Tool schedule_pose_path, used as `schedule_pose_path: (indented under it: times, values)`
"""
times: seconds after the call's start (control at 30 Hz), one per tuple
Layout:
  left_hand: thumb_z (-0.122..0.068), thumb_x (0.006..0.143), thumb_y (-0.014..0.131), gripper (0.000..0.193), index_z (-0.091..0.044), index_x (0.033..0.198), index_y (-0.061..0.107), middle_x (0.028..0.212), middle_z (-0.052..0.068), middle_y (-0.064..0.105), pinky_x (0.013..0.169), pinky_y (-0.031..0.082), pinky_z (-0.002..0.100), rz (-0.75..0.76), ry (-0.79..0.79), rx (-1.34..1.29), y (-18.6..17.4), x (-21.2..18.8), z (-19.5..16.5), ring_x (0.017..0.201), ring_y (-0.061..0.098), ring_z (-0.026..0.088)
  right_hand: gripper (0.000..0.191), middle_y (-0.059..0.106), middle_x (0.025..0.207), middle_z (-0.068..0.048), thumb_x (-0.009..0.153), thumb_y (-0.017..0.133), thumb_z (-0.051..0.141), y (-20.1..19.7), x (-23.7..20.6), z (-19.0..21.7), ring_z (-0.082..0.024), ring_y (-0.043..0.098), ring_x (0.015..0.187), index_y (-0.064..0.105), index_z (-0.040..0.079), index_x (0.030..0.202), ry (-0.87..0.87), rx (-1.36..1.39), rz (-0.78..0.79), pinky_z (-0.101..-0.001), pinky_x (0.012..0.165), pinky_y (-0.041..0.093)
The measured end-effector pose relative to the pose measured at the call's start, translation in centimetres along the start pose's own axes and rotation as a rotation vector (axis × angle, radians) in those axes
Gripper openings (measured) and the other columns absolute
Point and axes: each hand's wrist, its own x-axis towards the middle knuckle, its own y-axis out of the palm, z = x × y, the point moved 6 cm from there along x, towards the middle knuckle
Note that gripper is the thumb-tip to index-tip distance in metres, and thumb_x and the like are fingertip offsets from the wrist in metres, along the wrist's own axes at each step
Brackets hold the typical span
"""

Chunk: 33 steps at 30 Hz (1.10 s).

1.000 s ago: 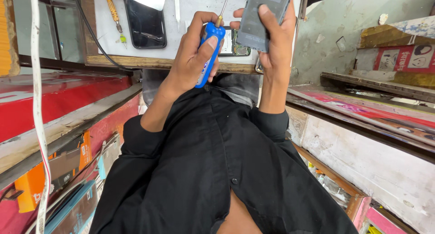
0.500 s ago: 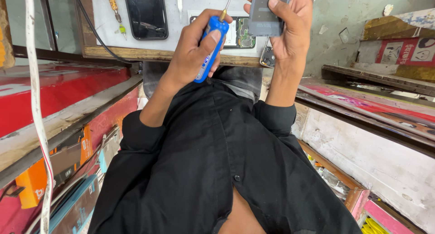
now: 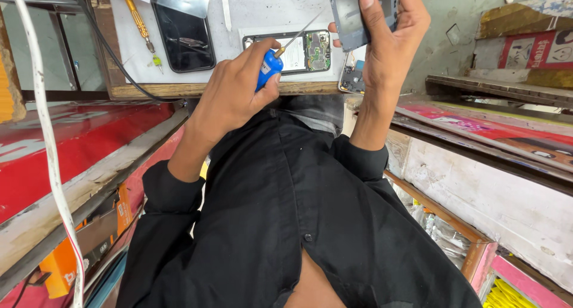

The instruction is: The person disassembles a smartphone, removes the back cover, and cleans the internal components with a cotton swab. They then reassemble the device by placing the back cover back on and securing it with a screwdriver.

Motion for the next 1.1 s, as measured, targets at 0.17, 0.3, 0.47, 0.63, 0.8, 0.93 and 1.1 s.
schedule_pose_path:
  times: [0.17,0.3,0.47,0.63,0.8,0.93,1.1]
  values:
    - [-0.014,0.1,0.069,0.042,0.001,0.135,0.05,0.114,0.021,0.067,0.073,0.055,0.045,-0.041,0.042,0.051,-0.6,0.1,-0.8,0.087,0.069,0.042,0.027,0.073,0.109,-0.016,0.111,0.07,0.003,0.2,0.0,1.0,-0.027,0.076,0.073,0.061,-0.009,0.132,0.004,-0.012,-0.037,-0.0375,0.057,0.065]
    - [-0.012,0.102,0.069,0.041,0.001,0.136,0.05,0.113,0.02,0.065,0.069,0.054,0.042,-0.075,0.031,0.104,-1.5,0.4,-0.2,0.082,0.069,0.039,0.028,0.073,0.103,-0.016,0.111,0.071,0.004,0.2,-0.3,1.1,-0.026,0.075,0.072,0.062,-0.009,0.134,0.004,0.0,0.0,-0.0371,0.057,0.064]
    - [-0.013,0.1,0.07,0.044,0.003,0.135,0.05,0.11,0.019,0.065,0.065,0.055,0.041,-0.078,0.081,0.171,-1.7,0.7,-0.1,0.075,0.068,0.036,0.029,0.073,0.104,-0.015,0.111,0.072,0.006,-0.4,-0.4,0.6,-0.025,0.075,0.071,0.063,-0.009,0.134,-0.012,-0.037,0.017,-0.0357,0.056,0.063]
    - [-0.014,0.1,0.071,0.04,0.001,0.133,0.052,0.106,0.017,0.065,0.064,0.055,0.041,-0.048,0.08,0.197,-1.4,0.7,-0.3,0.075,0.069,0.036,0.028,0.072,0.107,-0.016,0.113,0.072,0.006,-0.6,-0.3,0.9,-0.025,0.073,0.076,0.064,-0.011,0.134,-0.048,-0.146,0.018,-0.0357,0.063,0.061]
    - [-0.013,0.098,0.071,0.043,0.002,0.132,0.051,0.109,0.018,0.065,0.065,0.055,0.042,-0.081,0.132,0.209,-1.4,0.9,-1.0,0.076,0.069,0.036,0.028,0.074,0.108,-0.015,0.111,0.071,0.007,-0.2,-0.1,1.1,-0.024,0.075,0.072,0.064,-0.009,0.133,-0.008,-0.044,0.041,-0.0358,0.058,0.064]
    - [-0.013,0.099,0.072,0.041,0.002,0.132,0.052,0.107,0.017,0.066,0.064,0.055,0.041,-0.057,0.071,0.21,-1.3,0.9,-0.4,0.074,0.069,0.035,0.029,0.073,0.111,-0.016,0.111,0.071,0.005,0.1,0.2,1.4,-0.024,0.075,0.075,0.062,-0.01,0.135,-0.002,0.001,0.046,-0.0385,0.063,0.067]
    - [-0.014,0.099,0.073,0.042,0.003,0.133,0.053,0.105,0.018,0.066,0.063,0.055,0.042,-0.046,0.058,0.27,-1.0,0.5,0.3,0.073,0.069,0.036,0.03,0.073,0.109,-0.015,0.109,0.07,0.005,0.1,0.0,1.8,-0.022,0.073,0.073,0.061,-0.01,0.133,0.044,0.01,0.024,-0.0356,0.057,0.063]
